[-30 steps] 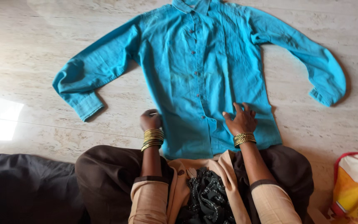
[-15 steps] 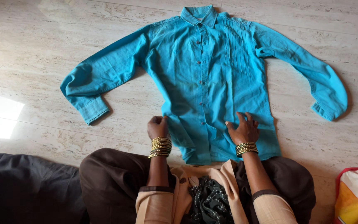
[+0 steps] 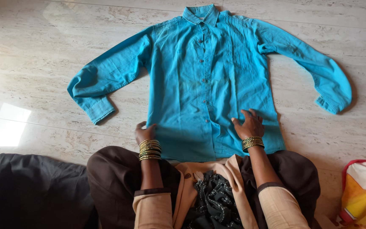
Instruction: The person spreads out a blue long-sleeved shirt on the floor and buttons several buttons down the front by hand, then smooths the fabric with both hands.
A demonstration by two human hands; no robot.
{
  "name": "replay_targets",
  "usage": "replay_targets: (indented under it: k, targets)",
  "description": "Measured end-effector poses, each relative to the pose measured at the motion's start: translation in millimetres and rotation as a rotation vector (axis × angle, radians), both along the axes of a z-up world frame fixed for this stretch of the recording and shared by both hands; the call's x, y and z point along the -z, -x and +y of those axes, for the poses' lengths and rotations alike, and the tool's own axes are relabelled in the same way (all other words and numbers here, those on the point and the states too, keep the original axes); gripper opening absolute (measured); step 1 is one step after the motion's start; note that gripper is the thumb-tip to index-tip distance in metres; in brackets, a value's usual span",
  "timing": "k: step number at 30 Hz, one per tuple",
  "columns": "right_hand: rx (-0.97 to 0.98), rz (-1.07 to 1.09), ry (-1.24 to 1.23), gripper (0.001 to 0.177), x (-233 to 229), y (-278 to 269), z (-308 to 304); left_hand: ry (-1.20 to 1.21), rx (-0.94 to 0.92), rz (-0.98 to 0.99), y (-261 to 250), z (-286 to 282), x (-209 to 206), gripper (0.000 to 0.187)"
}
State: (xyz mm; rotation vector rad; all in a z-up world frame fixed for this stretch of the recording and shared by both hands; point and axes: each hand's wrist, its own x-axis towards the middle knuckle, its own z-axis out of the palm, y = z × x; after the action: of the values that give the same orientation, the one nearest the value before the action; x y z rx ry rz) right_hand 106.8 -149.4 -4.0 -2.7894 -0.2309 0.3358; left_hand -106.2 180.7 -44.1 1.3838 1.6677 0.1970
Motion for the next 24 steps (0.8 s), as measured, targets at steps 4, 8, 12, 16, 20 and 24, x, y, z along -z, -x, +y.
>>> replay_targets:
  k: [4, 8, 12, 16, 20, 24]
  targets:
    - [0.017, 0.014, -0.02, 0.058, -1.8, 0.5, -2.7, -0.206, -0.111, 0.054, 7.0, -12.3, -33.5, 0.062]
    - [0.057, -0.061, -0.012, 0.06, -10.8, 3.5, -8.8, -0.51, 0.151, 0.2, -10.0, -36.6, -48.3, 0.077]
    - [0.004, -0.036, 0.001, 0.06, -13.4, 10.3, -7.9, -0.283, 0.757, 0.529, -21.3, -61.6, -68.2, 0.087]
    - [-0.097, 0.068, -0.06, 0.052, -6.0, 15.3, -19.9, -0.259, 0.539, 0.595, -19.2, -54.7, -55.9, 0.094]
    - [-0.006, -0.211, -0.229, 0.058, 8.9, -6.1, -34.9, -0.614, 0.552, 0.456, -33.6, -48.2, -20.9, 0.091]
    - [-0.147, -0.241, -0.196, 0.074, 24.3, -10.6, -8.6, -0.487, 0.789, 0.424, -58.1, -62.2, -9.0, 0.107]
